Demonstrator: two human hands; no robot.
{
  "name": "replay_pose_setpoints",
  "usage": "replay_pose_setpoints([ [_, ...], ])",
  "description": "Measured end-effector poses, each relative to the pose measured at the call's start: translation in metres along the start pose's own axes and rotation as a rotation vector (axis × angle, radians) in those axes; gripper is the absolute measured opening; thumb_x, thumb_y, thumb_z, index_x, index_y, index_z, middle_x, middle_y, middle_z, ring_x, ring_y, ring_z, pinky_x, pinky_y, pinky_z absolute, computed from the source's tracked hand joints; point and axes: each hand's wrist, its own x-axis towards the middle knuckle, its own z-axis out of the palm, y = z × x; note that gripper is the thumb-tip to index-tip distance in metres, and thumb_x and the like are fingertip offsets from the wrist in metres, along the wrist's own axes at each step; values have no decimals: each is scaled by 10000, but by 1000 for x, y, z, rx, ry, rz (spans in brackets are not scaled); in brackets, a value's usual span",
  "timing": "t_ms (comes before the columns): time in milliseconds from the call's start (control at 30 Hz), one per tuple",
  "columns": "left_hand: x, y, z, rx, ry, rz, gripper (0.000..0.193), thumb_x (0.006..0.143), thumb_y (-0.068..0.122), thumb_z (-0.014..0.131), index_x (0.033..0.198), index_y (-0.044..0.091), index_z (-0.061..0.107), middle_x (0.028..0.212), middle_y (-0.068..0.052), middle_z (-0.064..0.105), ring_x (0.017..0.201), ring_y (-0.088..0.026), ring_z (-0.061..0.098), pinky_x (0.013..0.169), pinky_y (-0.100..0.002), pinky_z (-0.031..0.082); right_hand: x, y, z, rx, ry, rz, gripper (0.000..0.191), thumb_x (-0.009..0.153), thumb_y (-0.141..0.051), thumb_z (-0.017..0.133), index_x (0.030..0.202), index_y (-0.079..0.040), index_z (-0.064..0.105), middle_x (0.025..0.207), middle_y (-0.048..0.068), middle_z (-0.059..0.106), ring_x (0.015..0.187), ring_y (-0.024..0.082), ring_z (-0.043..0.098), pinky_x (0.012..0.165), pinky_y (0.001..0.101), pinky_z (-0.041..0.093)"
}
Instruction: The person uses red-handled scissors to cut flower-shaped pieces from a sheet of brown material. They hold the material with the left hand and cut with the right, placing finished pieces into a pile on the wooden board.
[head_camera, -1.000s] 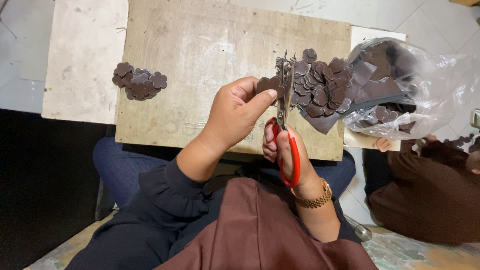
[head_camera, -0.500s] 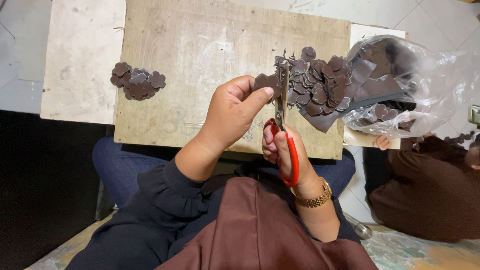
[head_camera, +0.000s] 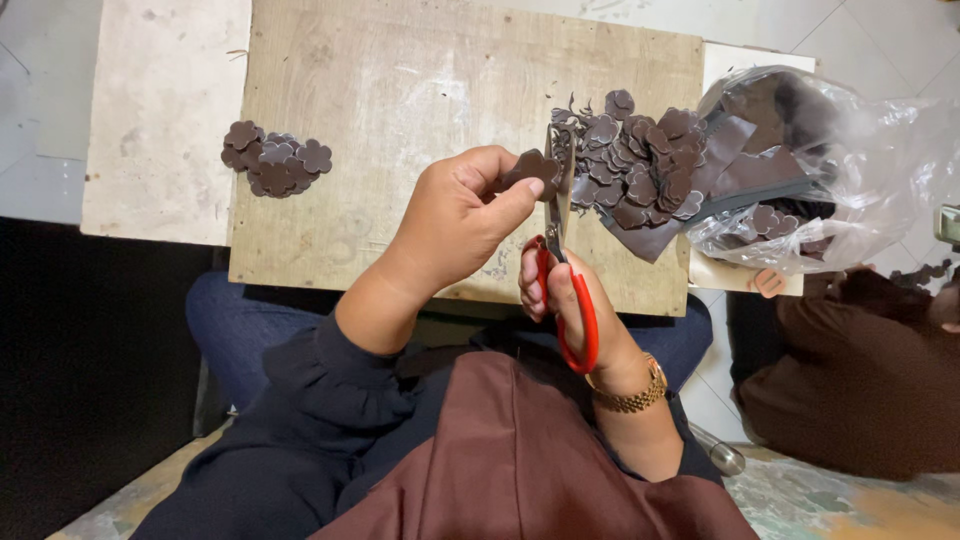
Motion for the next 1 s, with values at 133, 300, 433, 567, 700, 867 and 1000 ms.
replay_pose_setpoints([
  [133,-2,3,-1,77,11,-22,135,980,138,699,938,11,714,742,56,603,662,-7,467,563,-202,403,2,3,1,24,-23,-17,546,1014,-622,542,1056,-79,495,851,-26,421,748,89,380,669,239,348],
  [300,-2,-2,3,-54,5,21,131,994,136,685,985,8,707,820,62,660,731,4,533,634,-186,466,3,7,-3,61,-18,-8,547,1012,-626,556,1033,-86,473,830,-37,388,717,80,341,636,236,317],
  [433,-1,-7,3,-91,12,16,134,999,133,685,993,1,706,832,52,665,739,-3,541,646,-186,467,2,7,-6,36,-14,6,552,1010,-631,554,1012,-86,472,813,-40,381,699,75,323,611,233,297],
  [567,-1,-10,3,-120,18,40,129,1004,126,681,995,-1,699,885,31,711,785,-5,576,690,-186,491,1,9,-7,56,-20,18,528,1019,-606,558,1008,-85,476,806,-43,377,688,70,309,598,230,278],
  [700,0,-12,4,-205,32,26,136,1017,119,677,975,-10,689,890,9,710,787,-17,573,684,-193,477,1,10,-7,46,-27,12,505,1025,-588,554,994,-89,481,792,-46,373,659,63,294,574,226,266],
  [867,1,-13,6,-260,33,20,132,1017,118,672,982,-7,695,911,-3,719,801,-24,591,700,-195,486,-1,8,-6,31,-22,5,503,1033,-588,552,987,-93,477,795,-45,374,666,68,299,582,233,271],
  [1000,1,-12,8,-271,50,18,140,1024,122,668,987,-10,697,920,-17,727,816,-36,611,724,-204,503,0,8,-6,26,-15,13,508,1027,-590,561,988,-91,478,805,-41,377,680,75,305,588,235,275],
])
